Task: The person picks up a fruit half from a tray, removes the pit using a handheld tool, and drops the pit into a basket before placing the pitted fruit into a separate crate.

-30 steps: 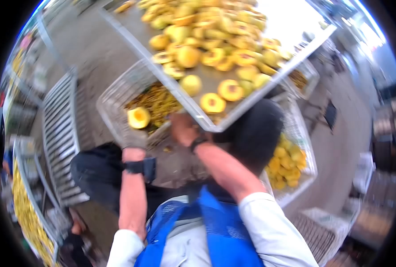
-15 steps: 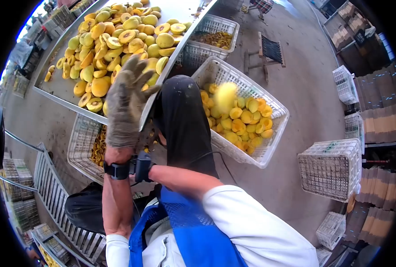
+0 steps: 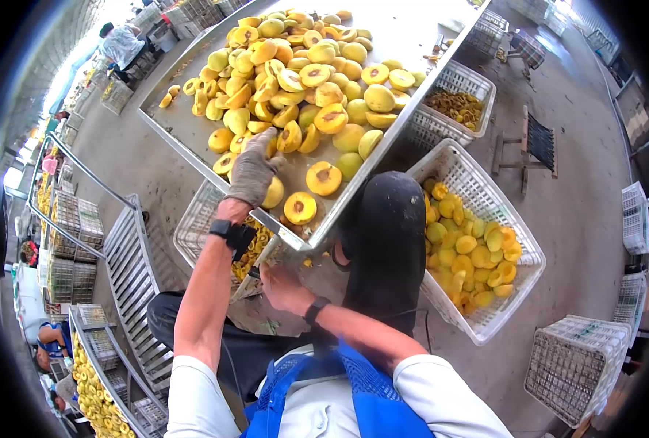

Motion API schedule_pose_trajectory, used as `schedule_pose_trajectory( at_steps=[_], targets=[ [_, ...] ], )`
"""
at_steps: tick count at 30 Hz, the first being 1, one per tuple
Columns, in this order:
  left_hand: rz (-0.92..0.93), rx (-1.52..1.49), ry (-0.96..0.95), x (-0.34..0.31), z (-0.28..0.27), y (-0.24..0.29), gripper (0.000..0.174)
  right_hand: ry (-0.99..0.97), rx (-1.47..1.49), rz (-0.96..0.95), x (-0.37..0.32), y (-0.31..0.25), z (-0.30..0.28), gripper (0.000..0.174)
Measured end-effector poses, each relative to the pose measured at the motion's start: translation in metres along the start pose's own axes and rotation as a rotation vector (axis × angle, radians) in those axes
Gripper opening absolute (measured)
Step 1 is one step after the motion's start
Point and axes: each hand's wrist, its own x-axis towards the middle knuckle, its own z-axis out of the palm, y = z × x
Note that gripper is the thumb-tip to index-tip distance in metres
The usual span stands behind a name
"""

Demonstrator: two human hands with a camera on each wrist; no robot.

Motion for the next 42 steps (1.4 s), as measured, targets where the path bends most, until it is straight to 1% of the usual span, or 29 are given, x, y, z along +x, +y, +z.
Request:
schedule_pose_trajectory(
  at_steps=[1,4,6,8,10,11,13,14,15,16,17,19,20,21,22,23,24,25,26,27,29,30,33,35,37,38,39,41,42],
  targets=[
    [0.024,0.18,-0.072,0.01,0.003,0.0,0.067,-0.008,-0.006,0.005,0.0,0.001,-0.002,0.019],
    [0.021,0.281,-0.142,0.032,0.004,0.015,0.075,-0.03,-0.015,0.032,0.0,0.005,-0.006,0.021],
    [0.047,0.439,-0.278,0.043,0.007,0.024,0.062,-0.042,-0.006,0.056,0.002,0.006,-0.006,0.021],
    [0.093,0.467,-0.265,0.049,0.017,0.021,0.058,-0.054,0.002,0.074,0.005,0.004,-0.01,0.021],
    [0.147,0.516,-0.255,0.052,0.027,0.017,0.048,-0.152,0.055,0.215,0.005,-0.002,-0.016,0.018],
    [0.146,0.515,-0.252,0.051,0.025,0.018,0.048,-0.153,0.053,0.213,0.006,0.002,-0.01,0.018],
    [0.186,0.459,-0.326,0.04,0.015,0.019,0.045,0.069,0.012,0.148,0.002,0.013,0.011,0.021],
    [0.145,0.406,-0.333,0.032,0.005,0.023,0.049,0.065,0.013,0.145,0.0,0.011,0.01,0.021],
    [0.143,0.41,-0.326,0.023,-0.004,0.023,0.049,0.076,0.142,0.22,0.004,0.011,0.003,0.023],
    [0.155,0.342,-0.242,0.01,-0.013,0.023,0.054,0.087,0.274,0.297,0.008,0.01,-0.003,0.025],
    [0.164,0.271,-0.162,-0.006,-0.021,0.021,0.059,0.084,0.277,0.295,0.008,0.008,-0.006,0.025],
    [0.147,0.2,-0.115,-0.035,-0.039,0.017,0.063,0.141,0.59,0.304,0.012,0.004,-0.011,0.027],
    [0.142,0.18,-0.016,-0.05,-0.047,0.016,0.064,0.202,0.72,0.24,0.015,0.001,-0.01,0.027],
    [0.134,0.16,0.079,-0.064,-0.055,0.014,0.065,0.189,0.718,0.23,0.016,-0.012,-0.025,0.027],
    [0.209,0.172,0.155,-0.077,-0.063,0.009,0.068,0.151,0.892,0.297,0.013,-0.025,-0.04,0.026],
    [0.19,0.181,0.173,-0.088,-0.072,0.01,0.068,0.105,1.062,0.363,0.015,-0.042,-0.06,0.025],
    [0.151,0.216,0.142,-0.1,-0.082,0.013,0.068,0.14,1.168,0.459,0.017,-0.058,-0.07,0.025],
    [0.112,0.249,0.106,-0.113,-0.091,0.014,0.068,0.186,1.253,0.46,0.02,-0.061,-0.07,0.029],
    [0.201,0.335,0.156,-0.125,-0.093,0.008,0.061,0.179,1.364,0.479,0.024,-0.065,-0.077,0.032],
    [0.213,0.342,0.137,-0.135,-0.102,0.015,0.053,0.173,1.474,0.502,0.027,-0.072,-0.088,0.035],
    [0.284,0.369,0.133,-0.149,-0.106,0.019,0.047,0.169,1.614,0.498,0.032,-0.086,-0.107,0.036],
    [0.332,0.308,0.136,-0.155,-0.106,0.014,0.046,0.154,1.674,0.469,0.036,-0.079,-0.103,0.037],
    [0.334,0.329,0.077,-0.17,-0.103,0.008,0.053,0.183,1.594,0.477,0.044,-0.07,-0.104,0.04],
    [0.286,0.345,0.087,-0.177,-0.1,0.003,0.052,0.128,1.584,0.459,0.041,-0.068,-0.111,0.035],
    [-0.224,-0.493,0.249,-0.183,-0.099,-0.001,0.051,0.07,1.64,0.294,0.04,-0.073,-0.118,0.031],
    [-0.262,-0.641,0.342,-0.182,-0.098,-0.003,0.054,0.056,1.642,0.273,0.039,-0.073,-0.117,0.031],
    [-0.267,-0.645,0.353,-0.183,-0.092,-0.007,0.054,0.046,1.634,0.276,0.038,-0.075,-0.116,0.031],
    [-0.298,-1.148,0.251,-0.183,-0.083,-0.014,0.055,-0.028,1.552,0.223,0.043,-0.08,-0.115,0.029],
    [-0.404,-1.288,0.213,-0.184,-0.079,-0.008,0.055,-0.032,1.487,0.238,0.044,-0.081,-0.11,0.027]
  ],
)
